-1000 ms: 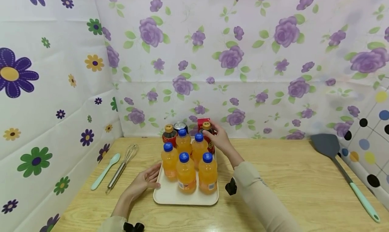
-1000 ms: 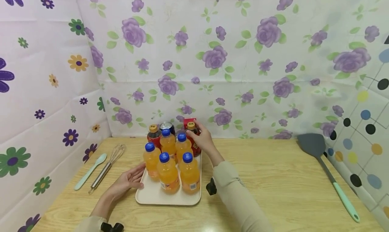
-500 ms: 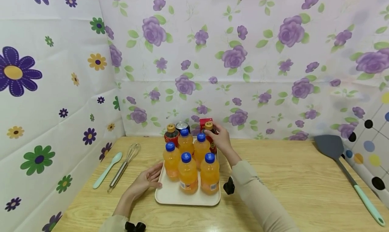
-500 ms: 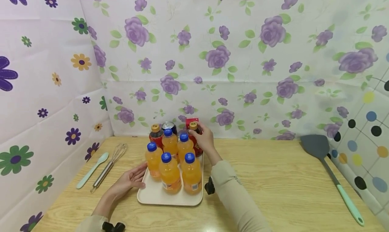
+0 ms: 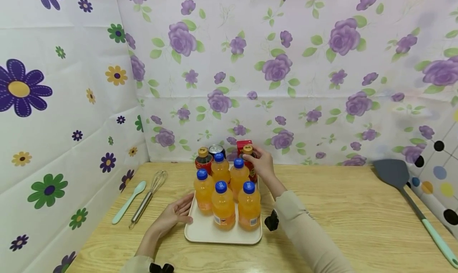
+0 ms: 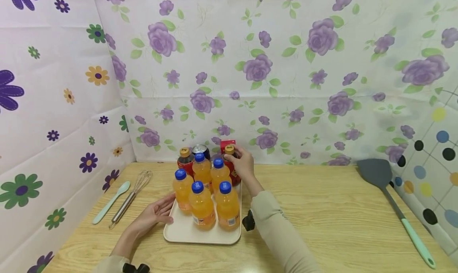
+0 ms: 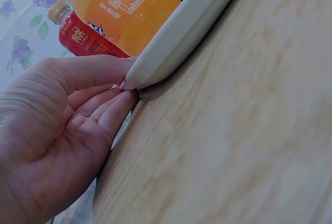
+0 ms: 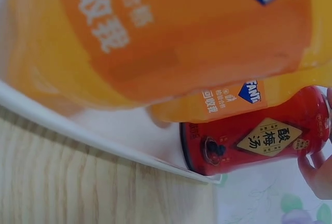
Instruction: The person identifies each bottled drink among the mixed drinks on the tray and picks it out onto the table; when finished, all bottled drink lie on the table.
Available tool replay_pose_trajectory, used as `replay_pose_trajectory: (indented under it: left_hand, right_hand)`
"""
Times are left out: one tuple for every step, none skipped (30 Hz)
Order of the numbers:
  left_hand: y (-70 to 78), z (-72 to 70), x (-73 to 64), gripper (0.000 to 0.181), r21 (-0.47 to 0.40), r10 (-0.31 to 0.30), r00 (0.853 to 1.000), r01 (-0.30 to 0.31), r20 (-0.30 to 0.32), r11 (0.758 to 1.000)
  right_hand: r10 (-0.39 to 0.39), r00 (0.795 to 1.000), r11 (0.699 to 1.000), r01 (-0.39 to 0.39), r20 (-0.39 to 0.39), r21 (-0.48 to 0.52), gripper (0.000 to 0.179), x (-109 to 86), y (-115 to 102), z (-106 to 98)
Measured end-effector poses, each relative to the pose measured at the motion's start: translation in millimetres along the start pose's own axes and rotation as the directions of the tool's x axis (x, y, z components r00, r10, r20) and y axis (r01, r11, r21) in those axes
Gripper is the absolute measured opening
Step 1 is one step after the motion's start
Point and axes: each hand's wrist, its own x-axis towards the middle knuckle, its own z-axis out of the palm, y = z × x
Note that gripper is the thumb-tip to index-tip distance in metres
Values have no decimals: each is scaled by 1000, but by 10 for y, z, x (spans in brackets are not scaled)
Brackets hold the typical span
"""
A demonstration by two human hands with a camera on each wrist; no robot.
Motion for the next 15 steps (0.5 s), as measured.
replay_pose_trajectory:
  left_hand:
    - [-1,1,1,95,-3,1,1000,-1,0,1000]
    - [0,0,2,95,-2,4,1000,-4,1,1000]
    - [2,0,3,95,-2,6,1000,-6,1,1000]
    - [1,-1,4,95,-2,7,1000,-7,2,1000]
    - [2,-1,4,95,-5,6,1000,-6,3,1000]
    - [2,-2,5,96,-5,8,1000,-8,3,1000]
    - [3,-2,5,96,-7,8,1000,-8,3,1000]
    - [3,-3,4,96,-6,10,1000,-10,3,1000]
    - [4,-2,3,96,-6,11,1000,-11,3,1000]
    - [4,-1,2,95,-6,10,1000,-10,4,1000]
    - [6,0,0,95,-6,9,1000,-9,4,1000]
    - [7,0,-1,95,-4,9,1000,-9,4,1000]
    - [8,-1,-3,95,-4,8,1000,-8,5,1000]
    - [10,-2,-4,94,-2,7,1000,-7,6,1000]
    - [12,-2,-6,94,-3,4,1000,-4,7,1000]
  right_hand:
    - [1,1000,1000,-1,2,7,52,-1,-7,-3]
    - [1,1000,1000,-1,5,14,51,-2,-14,-5]
    - [3,1000,1000,-3,7,14,51,-2,-19,-7]
    - [4,1000,1000,-4,9,16,50,-5,-24,-10]
    - [2,1000,1000,-3,12,16,50,-7,-28,-13]
    - [3,1000,1000,-3,14,16,50,-11,-30,-17]
    - [4,1000,1000,-4,12,15,50,-12,-32,-22]
    - [5,1000,1000,-5,12,18,49,-13,-34,-27]
    - [6,1000,1000,-6,12,17,49,-14,-37,-33]
    - [5,1000,1000,-5,12,16,49,-15,-45,-43]
    - [6,1000,1000,-7,14,16,49,-14,-56,-52]
    - [11,1000,1000,-11,13,10,49,-9,-65,-61]
    - [13,1000,1000,-13,13,9,50,-7,-85,-72]
    - [11,1000,1000,-11,15,14,50,-3,-108,-85]
    - [12,1000,1000,-12,16,15,50,1,-134,-99]
